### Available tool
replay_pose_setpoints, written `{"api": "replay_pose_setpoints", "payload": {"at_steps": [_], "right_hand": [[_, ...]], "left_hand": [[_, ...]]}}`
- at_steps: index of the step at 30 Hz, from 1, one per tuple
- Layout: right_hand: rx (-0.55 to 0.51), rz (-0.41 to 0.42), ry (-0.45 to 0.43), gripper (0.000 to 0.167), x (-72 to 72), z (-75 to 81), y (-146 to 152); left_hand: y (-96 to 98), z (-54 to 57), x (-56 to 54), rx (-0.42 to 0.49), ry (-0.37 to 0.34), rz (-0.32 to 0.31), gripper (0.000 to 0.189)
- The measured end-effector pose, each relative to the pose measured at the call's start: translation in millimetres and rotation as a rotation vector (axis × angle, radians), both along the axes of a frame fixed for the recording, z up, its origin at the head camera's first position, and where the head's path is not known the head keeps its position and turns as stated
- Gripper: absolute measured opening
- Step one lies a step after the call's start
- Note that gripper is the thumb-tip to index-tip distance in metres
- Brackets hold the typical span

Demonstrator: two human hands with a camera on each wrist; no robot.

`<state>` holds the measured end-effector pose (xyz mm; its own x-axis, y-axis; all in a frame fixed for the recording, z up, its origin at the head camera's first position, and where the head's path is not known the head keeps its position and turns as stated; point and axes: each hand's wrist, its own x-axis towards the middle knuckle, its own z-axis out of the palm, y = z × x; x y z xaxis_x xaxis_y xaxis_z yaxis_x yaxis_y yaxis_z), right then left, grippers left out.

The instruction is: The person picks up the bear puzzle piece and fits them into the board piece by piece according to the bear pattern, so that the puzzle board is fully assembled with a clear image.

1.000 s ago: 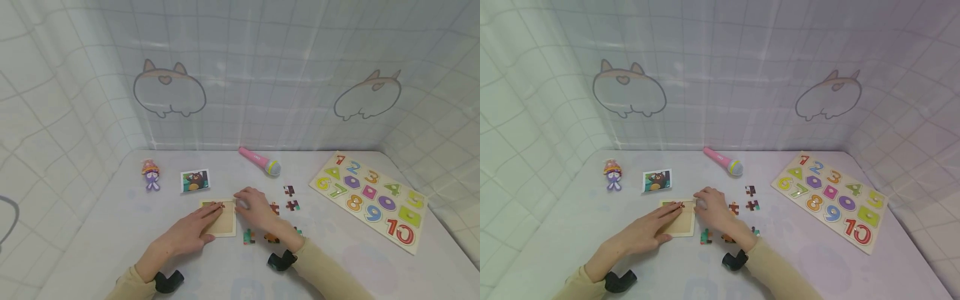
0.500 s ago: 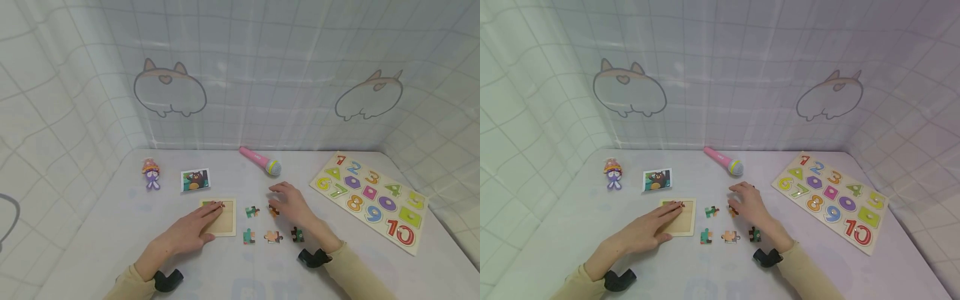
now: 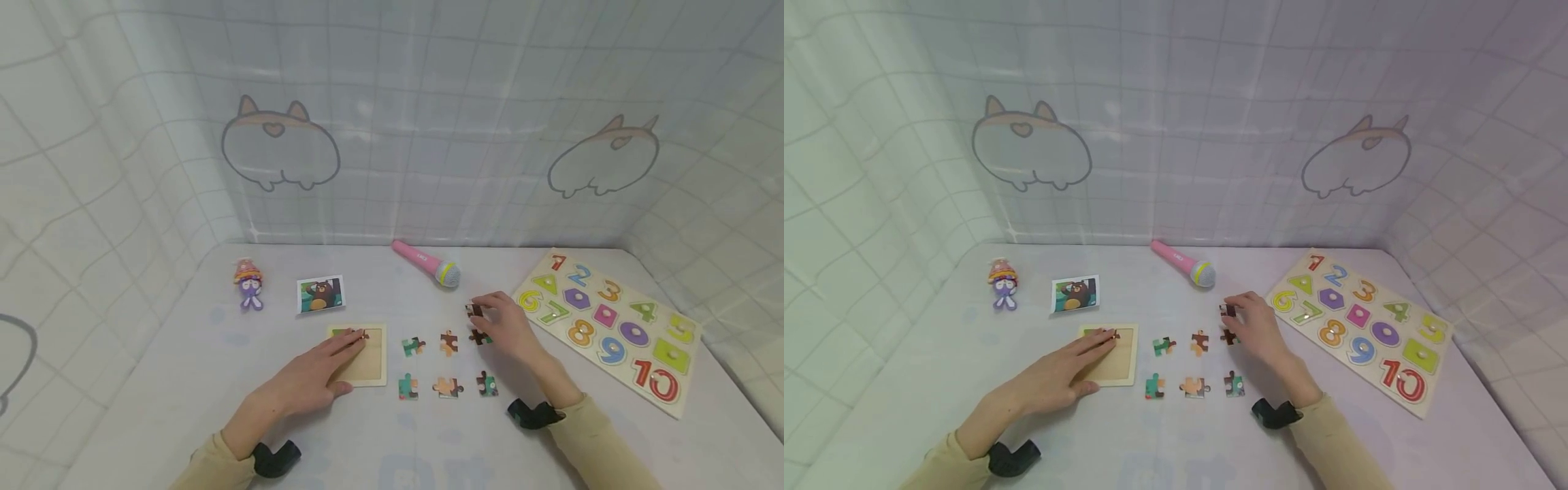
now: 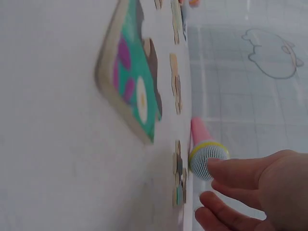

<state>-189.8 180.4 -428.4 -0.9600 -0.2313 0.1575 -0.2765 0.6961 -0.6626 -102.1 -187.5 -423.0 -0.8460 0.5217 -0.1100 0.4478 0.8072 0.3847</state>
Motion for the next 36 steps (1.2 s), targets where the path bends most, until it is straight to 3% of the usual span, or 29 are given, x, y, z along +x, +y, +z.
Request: {"api": "replay_pose_setpoints", "payload": {"at_steps": [9, 18, 26, 36], "right_hand": [[0.010, -0.005, -0.005, 0.033, -10.0, -8.6, 17], [0.051, 0.061, 0.084, 0.031, -13.1, -19.0, 17], [0.064, 0.049, 0.144, 0.024, -12.5, -20.6, 16], [0.096, 0.020, 0.135, 0.023, -12.1, -20.3, 14]], "left_hand": [[1.1, -0.4, 0.5, 0.009, 0.010, -0.003, 0.071], [-0.6, -4.1, -1.2, 0.011, 0.013, -0.007, 0.072], [-0.7, -3.7, -0.3, 0.015, 0.013, -0.007, 0.071], [-0.7, -2.8, 0.2, 0.024, 0.015, -0.004, 0.071]]}}
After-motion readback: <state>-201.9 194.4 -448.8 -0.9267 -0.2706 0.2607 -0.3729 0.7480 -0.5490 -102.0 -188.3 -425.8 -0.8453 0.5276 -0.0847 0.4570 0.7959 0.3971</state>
